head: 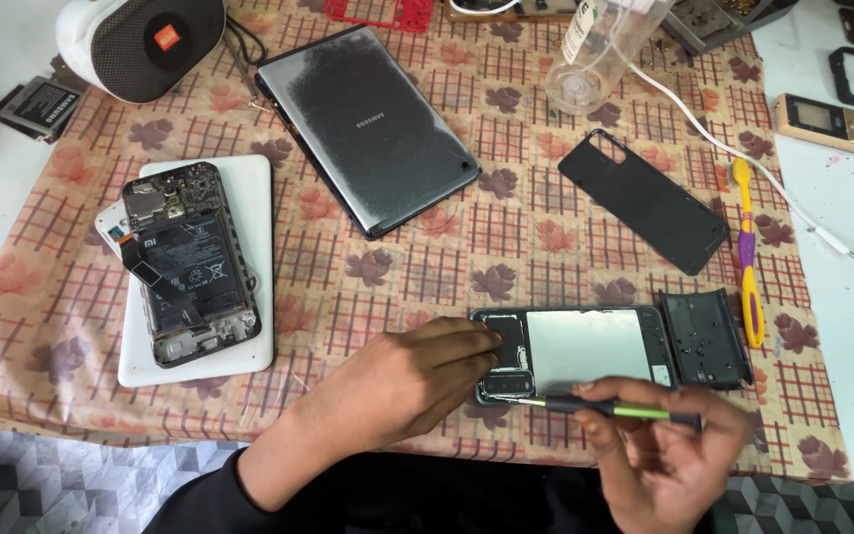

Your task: The person uses a screwdriver to scrape and pry residue from the edge of a disassembled smartphone frame, working around its perimeter. They reposition the frame repeatedly, then hold it upright and continue scraping the edge with the screwdriver by hand.

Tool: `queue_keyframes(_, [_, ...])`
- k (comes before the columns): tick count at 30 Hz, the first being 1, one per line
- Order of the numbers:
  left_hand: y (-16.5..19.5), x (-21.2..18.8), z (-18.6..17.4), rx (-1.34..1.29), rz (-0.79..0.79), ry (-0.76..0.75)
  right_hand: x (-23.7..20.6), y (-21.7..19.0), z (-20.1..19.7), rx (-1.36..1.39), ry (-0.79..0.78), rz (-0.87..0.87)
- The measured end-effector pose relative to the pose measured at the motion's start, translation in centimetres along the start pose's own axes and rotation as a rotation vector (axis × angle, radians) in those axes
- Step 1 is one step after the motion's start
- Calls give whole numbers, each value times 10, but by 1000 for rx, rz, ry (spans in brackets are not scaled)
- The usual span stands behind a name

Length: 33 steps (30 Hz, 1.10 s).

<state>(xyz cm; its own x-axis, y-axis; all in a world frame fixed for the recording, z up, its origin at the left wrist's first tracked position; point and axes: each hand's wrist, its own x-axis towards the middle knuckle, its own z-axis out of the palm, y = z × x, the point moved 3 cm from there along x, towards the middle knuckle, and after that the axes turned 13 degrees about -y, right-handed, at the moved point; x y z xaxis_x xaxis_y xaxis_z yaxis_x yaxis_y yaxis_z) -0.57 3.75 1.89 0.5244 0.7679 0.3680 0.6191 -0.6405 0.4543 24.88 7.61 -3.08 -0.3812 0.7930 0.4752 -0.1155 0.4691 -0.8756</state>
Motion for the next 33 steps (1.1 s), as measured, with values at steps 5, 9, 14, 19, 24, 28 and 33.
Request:
queue_keyframes(5, [-1,0,1,-20,1,-6,6,3,-5,-14,-14,114])
queue_keyframes(9, [-1,0,2,-12,6,-11,-12,-9,10,-90,20,-25])
queue_keyframes(14, [-1,0,1,-33,-3,-5,-12,-18,22,-231,49,-54])
queue_keyframes(19, [-2,2,1,-45,-14,-32,-3,0,10,-31,78,42])
queue_keyframes(24, [-3,2,1,-25,-1,-50,-29,15,3,-141,78,45])
queue_keyframes(28, [-4,2,1,-2,5,-73,-47,25,5,-138,59,-112])
queue_keyframes(33, [-4,0,-1,-22,6,-73,-57,34,-4,-124,51,-35])
